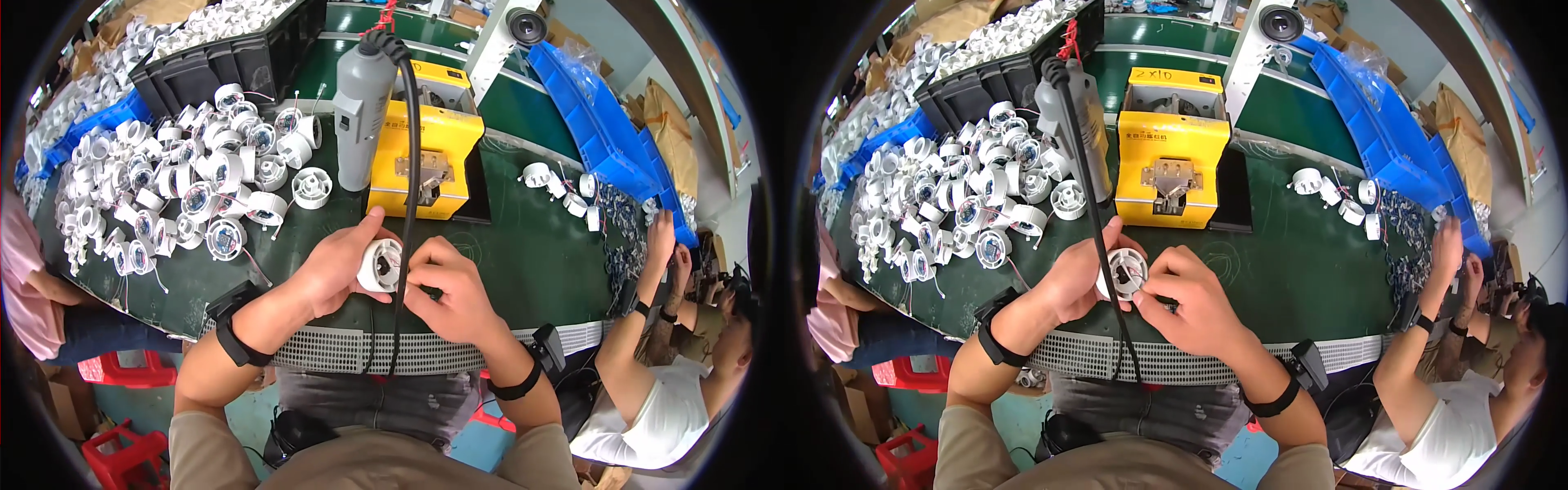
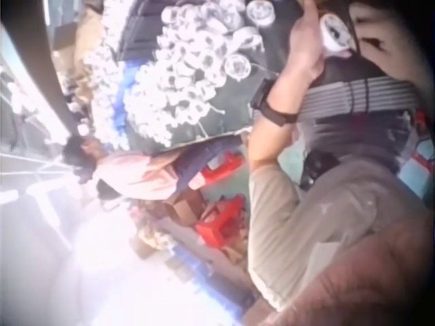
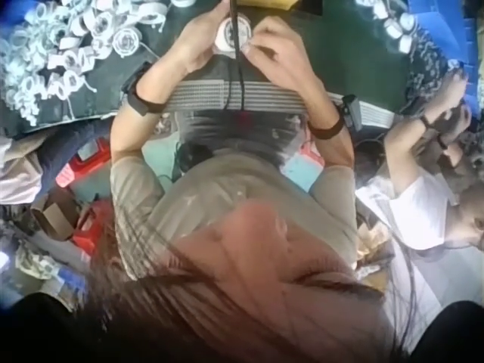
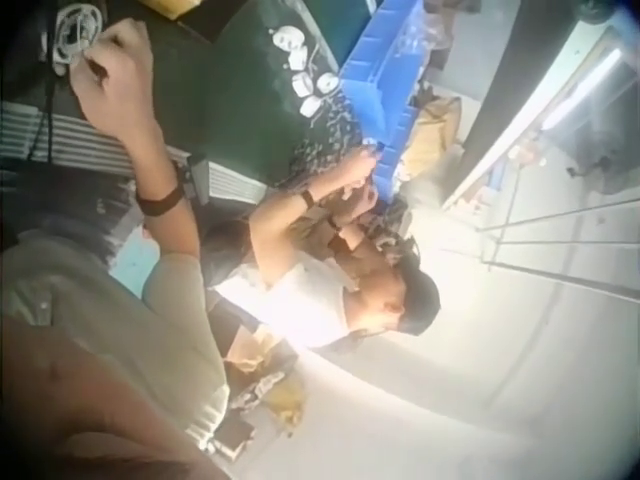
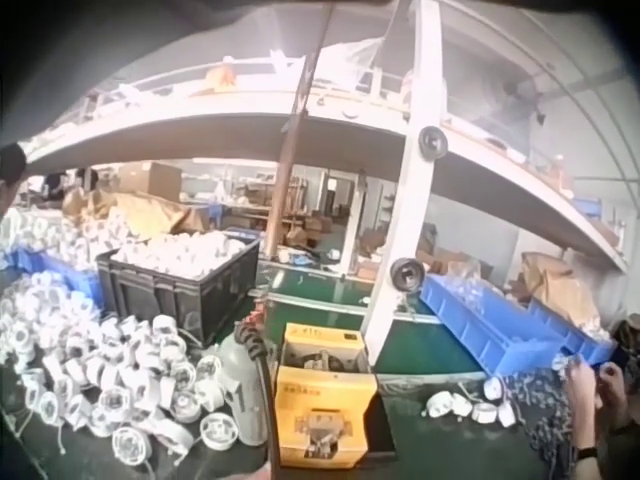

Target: The person assembles camera components by inserting a circuit board into a white housing, threading wires through the casing, and securing the assembly with a power screwdriver. Each completed unit is set aside on the workbench before the process is repeated with new components.

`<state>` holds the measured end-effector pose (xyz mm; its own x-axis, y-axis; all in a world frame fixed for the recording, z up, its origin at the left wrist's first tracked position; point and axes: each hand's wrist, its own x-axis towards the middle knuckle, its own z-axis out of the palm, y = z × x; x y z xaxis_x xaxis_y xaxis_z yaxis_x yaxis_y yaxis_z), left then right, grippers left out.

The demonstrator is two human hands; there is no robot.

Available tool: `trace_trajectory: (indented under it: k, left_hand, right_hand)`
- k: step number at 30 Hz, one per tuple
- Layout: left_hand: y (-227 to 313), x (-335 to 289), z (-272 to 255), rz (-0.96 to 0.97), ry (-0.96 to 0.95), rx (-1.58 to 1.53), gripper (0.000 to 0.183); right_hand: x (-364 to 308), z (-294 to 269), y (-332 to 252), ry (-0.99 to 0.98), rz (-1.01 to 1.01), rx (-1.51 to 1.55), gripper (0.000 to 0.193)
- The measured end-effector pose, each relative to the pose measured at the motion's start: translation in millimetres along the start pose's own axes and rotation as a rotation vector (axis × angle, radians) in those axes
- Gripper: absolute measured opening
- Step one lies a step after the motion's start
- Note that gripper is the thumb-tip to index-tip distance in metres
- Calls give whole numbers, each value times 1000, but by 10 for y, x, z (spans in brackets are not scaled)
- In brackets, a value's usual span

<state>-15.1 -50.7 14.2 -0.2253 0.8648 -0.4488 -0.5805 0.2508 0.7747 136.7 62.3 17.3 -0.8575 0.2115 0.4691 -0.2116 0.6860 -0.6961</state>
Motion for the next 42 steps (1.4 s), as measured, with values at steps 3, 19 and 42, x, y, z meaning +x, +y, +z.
trace_trajectory:
  k: [3, 19, 42]
  left_hand:
    - [4, 8, -6, 7, -9, 26, 53]
    - [-118, 51, 23, 373, -28, -75, 42]
    - [-204, -37, 109, 457, -437, -243, 52]
  right_hand:
    - [-16, 52, 22, 1, 29, -27, 5]
    - [7, -3, -82, 302, 8, -304, 17]
    - [48, 262, -6, 440, 376, 721, 18]
